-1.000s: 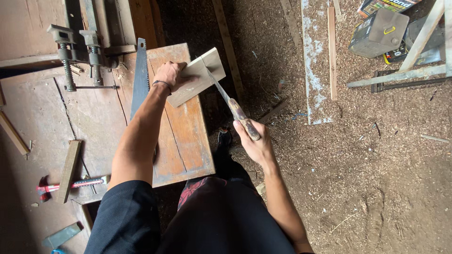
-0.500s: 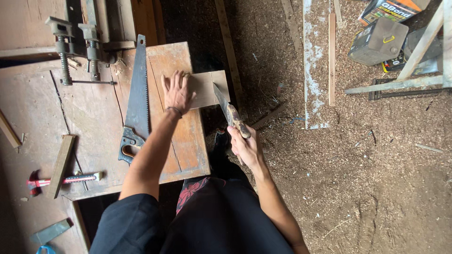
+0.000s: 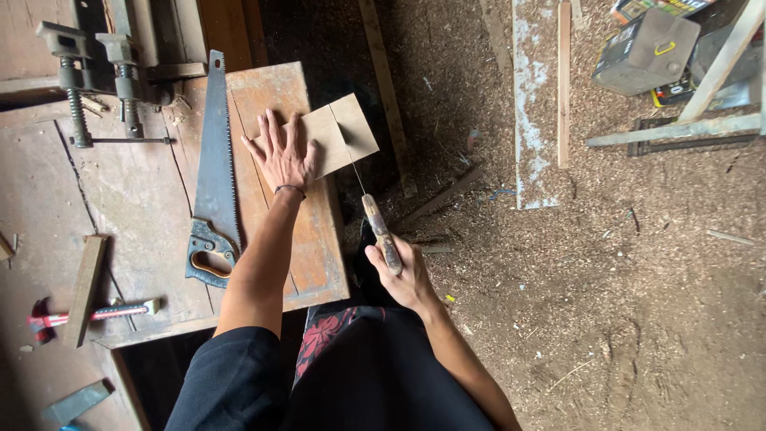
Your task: The person uses a chisel to carve and shape a small rectangular wooden block on a workbench. They repeatedly strike the chisel with their hand to remove wood shavings and refine the block's edges.
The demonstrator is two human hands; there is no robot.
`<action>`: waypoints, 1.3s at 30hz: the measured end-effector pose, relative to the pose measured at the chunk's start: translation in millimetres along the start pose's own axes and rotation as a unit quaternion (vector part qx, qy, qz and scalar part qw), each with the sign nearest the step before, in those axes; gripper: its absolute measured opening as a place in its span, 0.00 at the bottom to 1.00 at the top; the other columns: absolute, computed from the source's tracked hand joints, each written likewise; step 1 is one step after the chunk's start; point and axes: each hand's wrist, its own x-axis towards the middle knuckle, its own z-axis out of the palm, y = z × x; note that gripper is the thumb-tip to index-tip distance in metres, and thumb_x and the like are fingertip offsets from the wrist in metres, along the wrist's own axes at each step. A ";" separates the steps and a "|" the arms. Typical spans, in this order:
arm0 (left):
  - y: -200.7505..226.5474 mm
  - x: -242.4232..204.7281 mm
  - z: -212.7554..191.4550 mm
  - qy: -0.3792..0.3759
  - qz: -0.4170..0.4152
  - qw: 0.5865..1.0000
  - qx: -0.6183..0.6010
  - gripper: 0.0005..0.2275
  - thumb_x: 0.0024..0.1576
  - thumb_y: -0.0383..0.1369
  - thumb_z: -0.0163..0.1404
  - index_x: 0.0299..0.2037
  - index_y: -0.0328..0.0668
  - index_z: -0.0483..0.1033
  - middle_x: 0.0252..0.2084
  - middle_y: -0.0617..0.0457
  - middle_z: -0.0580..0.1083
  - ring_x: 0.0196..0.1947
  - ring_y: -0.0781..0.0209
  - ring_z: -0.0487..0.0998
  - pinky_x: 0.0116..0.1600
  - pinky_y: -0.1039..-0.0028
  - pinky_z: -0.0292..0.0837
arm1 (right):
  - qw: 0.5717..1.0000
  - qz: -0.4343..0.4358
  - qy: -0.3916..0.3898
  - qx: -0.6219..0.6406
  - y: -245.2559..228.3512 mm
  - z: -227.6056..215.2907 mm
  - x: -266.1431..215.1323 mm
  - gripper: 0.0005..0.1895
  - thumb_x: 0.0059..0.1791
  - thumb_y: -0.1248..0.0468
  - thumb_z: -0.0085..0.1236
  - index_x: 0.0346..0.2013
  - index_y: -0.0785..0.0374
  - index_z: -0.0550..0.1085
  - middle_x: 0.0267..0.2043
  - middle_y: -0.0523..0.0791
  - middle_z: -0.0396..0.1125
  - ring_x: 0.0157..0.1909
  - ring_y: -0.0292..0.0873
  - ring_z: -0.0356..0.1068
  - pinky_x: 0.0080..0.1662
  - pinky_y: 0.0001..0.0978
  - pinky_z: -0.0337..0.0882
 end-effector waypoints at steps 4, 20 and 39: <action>-3.4 9.2 5.5 0.035 0.032 0.997 0.064 0.32 0.59 0.56 0.33 0.71 0.54 0.61 0.79 0.42 0.41 0.78 0.44 0.34 0.73 0.42 0.15 | 1.000 0.003 0.015 0.017 10.1 -1.6 -3.6 0.16 0.55 0.59 0.55 0.24 0.59 0.67 0.16 0.36 0.55 0.15 0.29 0.52 0.18 0.25 0.53; 1.6 18.5 -13.2 0.000 0.049 0.999 0.010 0.29 0.62 0.63 0.29 0.71 0.69 0.62 0.80 0.49 0.41 0.79 0.50 0.34 0.76 0.48 0.17 | 0.991 0.129 0.032 -0.027 -78.6 10.3 122.1 0.17 0.57 0.60 0.46 0.25 0.63 0.67 0.16 0.40 0.61 0.14 0.34 0.61 0.16 0.27 0.65; 9.0 18.0 -26.6 -0.012 0.028 0.999 0.019 0.29 0.62 0.62 0.28 0.73 0.70 0.58 0.80 0.51 0.43 0.79 0.53 0.35 0.76 0.50 0.19 | 0.960 -0.044 0.162 -0.222 38.0 45.7 117.3 0.19 0.57 0.60 0.53 0.24 0.65 0.74 0.15 0.41 0.61 0.13 0.37 0.55 0.18 0.33 0.59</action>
